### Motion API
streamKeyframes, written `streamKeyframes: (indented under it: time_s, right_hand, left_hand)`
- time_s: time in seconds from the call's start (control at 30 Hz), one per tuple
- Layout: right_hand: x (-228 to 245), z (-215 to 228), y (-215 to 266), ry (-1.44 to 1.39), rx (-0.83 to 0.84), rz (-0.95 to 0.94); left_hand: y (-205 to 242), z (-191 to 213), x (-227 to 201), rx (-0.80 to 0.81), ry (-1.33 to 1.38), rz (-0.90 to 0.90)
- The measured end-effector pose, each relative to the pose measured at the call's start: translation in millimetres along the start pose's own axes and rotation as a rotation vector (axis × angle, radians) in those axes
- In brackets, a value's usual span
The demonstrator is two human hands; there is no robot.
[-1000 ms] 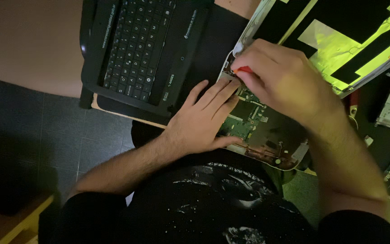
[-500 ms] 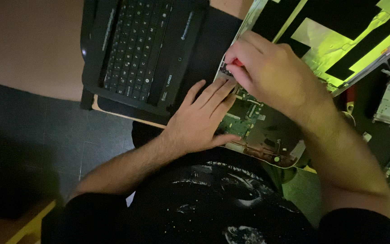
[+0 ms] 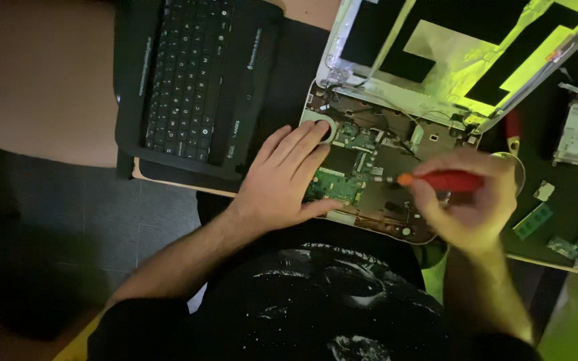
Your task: The person assembles a laptop by placing the motherboard into the chassis and securing it with screws using a screwdriver. They then install a cooling fan and connect a ribbon cable to the motherboard.
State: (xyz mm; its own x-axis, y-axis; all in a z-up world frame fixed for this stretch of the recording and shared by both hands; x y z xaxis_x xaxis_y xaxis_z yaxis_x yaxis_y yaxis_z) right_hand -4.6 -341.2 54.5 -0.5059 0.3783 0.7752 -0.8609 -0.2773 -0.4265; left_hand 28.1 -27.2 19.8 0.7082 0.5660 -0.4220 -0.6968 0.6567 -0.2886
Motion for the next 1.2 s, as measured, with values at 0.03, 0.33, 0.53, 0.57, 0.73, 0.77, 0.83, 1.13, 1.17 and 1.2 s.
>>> streamKeyframes:
  time_s: [0.03,0.33,0.53,0.57,0.73,0.77,0.83,1.13,1.17,1.2]
  right_hand:
    - [1.4,-0.5,15.0,0.0,-0.006,-0.001]
    - [8.5,-17.2,91.2,-0.053,-0.288,-0.227]
    - [7.1,-22.2,85.6,0.029,-0.334,-0.217]
    - [6.5,-22.8,85.7,0.017,-0.329,-0.234]
    - [5.2,-24.4,87.6,0.014,-0.364,-0.309]
    - [6.9,-23.6,84.0,0.019,-0.348,-0.275]
    - [10.5,-19.6,80.5,0.04,-0.343,-0.254]
    - [0.2,-30.5,70.8,-0.139,-0.36,-0.125]
    - [-0.2,-30.6,66.6,-0.241,-0.384,-0.13]
    - [-1.0,-31.2,62.0,-0.348,-0.405,-0.134]
  left_hand:
    - [-1.8,1.7,-1.4,0.004,-0.001,-0.004]
    - [-12.7,6.8,-6.4,0.119,-0.177,-0.025]
    - [-16.9,9.8,-6.1,0.09,-0.19,-0.032]
    - [-17.9,10.6,-4.4,0.088,-0.147,-0.032]
    - [-17.1,9.5,-0.1,0.094,-0.118,-0.045]
    - [-18.7,12.3,-1.0,0.098,-0.142,-0.045]
    - [-23.0,17.4,-4.9,0.106,-0.151,-0.062]
    - [-20.3,8.4,6.5,0.053,0.011,-0.07]
    - [-16.2,3.7,9.6,-0.023,0.03,-0.037]
    - [-10.1,-0.6,12.4,-0.1,0.046,0.002]
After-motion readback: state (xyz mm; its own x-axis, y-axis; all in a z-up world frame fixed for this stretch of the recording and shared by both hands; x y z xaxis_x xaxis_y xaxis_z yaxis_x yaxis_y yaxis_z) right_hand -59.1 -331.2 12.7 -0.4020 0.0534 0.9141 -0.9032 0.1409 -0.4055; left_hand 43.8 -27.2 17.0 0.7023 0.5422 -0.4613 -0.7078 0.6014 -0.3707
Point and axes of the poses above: each hand's wrist, its own y-axis away from the middle knuckle, its own z-axis out of the back of the hand, x = y × z, the point moved 4 cm from there along -y, towards the middle knuckle, and after that the axes turned 3 degrees about x, right-handed, at the moved point
